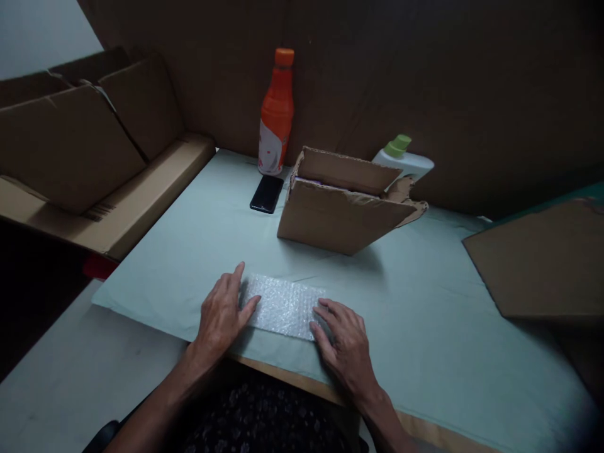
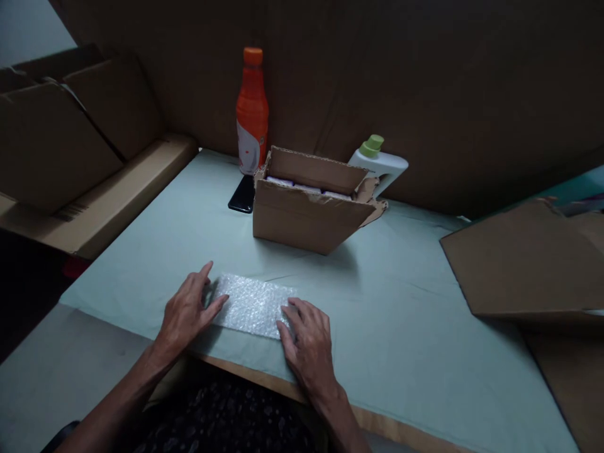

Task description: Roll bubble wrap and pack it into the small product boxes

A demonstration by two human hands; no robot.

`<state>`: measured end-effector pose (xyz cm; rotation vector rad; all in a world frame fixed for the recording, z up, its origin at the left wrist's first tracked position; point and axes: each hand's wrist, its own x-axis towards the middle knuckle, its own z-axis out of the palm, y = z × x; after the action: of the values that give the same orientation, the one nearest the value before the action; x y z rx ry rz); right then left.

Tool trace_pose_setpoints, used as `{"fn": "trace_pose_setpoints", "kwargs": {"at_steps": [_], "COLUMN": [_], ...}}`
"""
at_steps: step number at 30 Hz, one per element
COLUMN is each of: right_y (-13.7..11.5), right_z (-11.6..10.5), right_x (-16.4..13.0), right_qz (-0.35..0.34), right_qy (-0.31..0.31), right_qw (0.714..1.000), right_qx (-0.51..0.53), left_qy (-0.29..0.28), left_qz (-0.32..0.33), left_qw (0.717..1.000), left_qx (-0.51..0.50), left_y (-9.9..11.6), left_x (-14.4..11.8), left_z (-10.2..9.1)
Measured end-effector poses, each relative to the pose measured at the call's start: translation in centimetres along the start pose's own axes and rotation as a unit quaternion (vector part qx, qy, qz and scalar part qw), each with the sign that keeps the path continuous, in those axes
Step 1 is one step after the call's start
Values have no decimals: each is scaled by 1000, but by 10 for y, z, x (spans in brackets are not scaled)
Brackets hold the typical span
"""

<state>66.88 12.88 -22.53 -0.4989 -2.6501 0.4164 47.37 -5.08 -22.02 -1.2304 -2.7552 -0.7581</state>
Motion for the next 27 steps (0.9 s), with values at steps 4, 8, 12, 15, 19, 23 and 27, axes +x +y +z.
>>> {"fn": "trace_pose_setpoints", "kwargs": {"at_steps": [4, 8, 12, 15, 19, 23, 27], "right_y": [10, 23, 24, 14, 5, 12, 21], "right_z": [5, 3, 0, 3, -4, -23, -33], "right_x": [4, 2, 0, 2, 2, -5, -11], "right_qz": [32, 85, 124, 120, 225, 266, 197], "right_qy": [-1, 15, 22, 27, 31, 8, -60], "right_qw": [998, 993, 988, 992, 960, 927, 946], "right_qx": [-52, -83, -88, 0, 166, 262, 251], "left_qy": [-23, -40, -55, -52, -46, -84, -93], "left_qz": [13, 7, -6, 5, -49, -143, -116], "left_qw": [999, 998, 997, 998, 991, 948, 941], "left_qx": [44, 55, 59, 25, -117, -270, -304], "left_y": [-2, -1, 0, 3, 14, 23, 23], "left_x": [4, 5, 1, 1, 1, -3, -10], "left_z": [1, 0, -2, 1, 2, -3, -2]}}
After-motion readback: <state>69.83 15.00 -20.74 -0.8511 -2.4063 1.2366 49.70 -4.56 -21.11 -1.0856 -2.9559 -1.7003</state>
